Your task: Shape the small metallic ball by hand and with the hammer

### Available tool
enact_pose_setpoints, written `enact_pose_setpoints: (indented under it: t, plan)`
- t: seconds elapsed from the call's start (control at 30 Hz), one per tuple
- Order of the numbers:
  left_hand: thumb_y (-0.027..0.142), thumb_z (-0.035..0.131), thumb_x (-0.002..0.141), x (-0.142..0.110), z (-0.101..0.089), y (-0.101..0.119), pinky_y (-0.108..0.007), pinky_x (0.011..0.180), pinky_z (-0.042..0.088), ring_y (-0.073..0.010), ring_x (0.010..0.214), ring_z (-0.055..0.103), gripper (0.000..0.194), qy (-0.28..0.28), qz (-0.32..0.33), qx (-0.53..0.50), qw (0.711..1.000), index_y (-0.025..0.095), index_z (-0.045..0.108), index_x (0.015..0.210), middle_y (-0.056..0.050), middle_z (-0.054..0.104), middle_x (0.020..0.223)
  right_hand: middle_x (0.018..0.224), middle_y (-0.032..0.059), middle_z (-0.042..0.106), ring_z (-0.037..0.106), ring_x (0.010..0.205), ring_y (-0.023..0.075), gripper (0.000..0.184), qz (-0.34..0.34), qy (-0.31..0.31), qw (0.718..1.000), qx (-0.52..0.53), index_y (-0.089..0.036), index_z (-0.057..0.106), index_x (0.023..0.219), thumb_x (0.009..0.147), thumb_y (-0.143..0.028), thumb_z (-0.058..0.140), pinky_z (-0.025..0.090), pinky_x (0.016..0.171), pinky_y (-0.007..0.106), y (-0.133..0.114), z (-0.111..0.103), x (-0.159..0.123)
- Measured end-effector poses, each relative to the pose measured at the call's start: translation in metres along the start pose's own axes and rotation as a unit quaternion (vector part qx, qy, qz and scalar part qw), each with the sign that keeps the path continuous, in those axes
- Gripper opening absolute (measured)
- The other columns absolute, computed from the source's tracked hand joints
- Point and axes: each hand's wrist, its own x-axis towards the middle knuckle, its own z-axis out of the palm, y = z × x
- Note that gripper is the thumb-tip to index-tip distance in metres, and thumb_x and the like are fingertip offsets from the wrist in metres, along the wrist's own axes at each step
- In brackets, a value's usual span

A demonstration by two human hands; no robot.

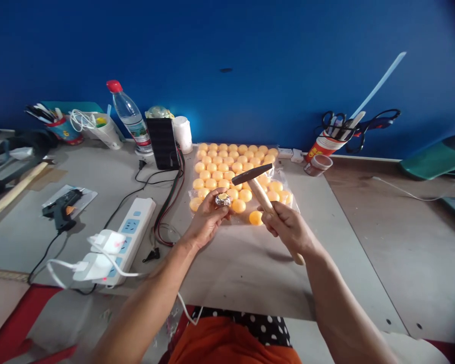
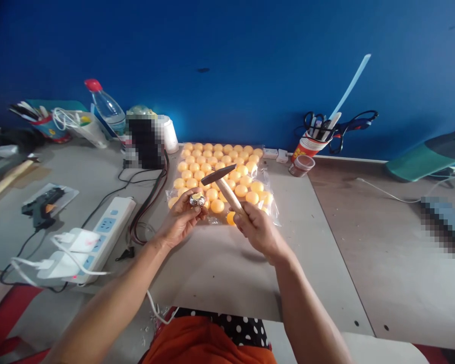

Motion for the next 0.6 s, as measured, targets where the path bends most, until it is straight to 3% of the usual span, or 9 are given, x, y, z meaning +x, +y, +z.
enact_pose_setpoints:
  t: [0.17,0.3,0.6]
  plan:
    - [0.024,0.089,0.064,0.002,0.0,0.002,-0.024,0.067,0.05,-0.0113,0.072,0.069,0.055,0.022,0.028,-0.02,0.999,0.022,0.059,0.11,0.0,0.068,0.096,0.066,-0.0031,0.049,0.044,0.056,0.0107,0.019,-0.036,-0.007,0.995,-0.088,-0.017,0.059,0.093,0.094,-0.033,0.048,0.038,0.053,0.026,-0.002,0.005,-0.002]
    - [0.022,0.09,0.064,0.003,-0.001,0.004,-0.024,0.067,0.051,-0.0118,0.073,0.069,0.061,0.034,0.042,-0.032,0.998,0.021,0.059,0.117,0.001,0.068,0.088,0.067,-0.0024,0.049,0.044,0.057,0.0111,0.016,-0.074,-0.024,0.986,-0.151,-0.02,0.053,0.083,0.094,-0.031,0.048,0.037,0.054,0.026,-0.005,0.009,-0.001]
    - [0.023,0.09,0.064,0.003,-0.003,0.004,-0.025,0.069,0.052,-0.0125,0.074,0.069,0.056,0.016,0.035,-0.045,0.998,0.019,0.06,0.112,0.0,0.07,0.087,0.067,-0.0016,0.052,0.047,0.058,0.0126,0.015,-0.066,-0.018,0.985,-0.156,-0.019,0.056,0.089,0.094,-0.031,0.048,0.039,0.054,0.026,-0.004,0.012,-0.001]
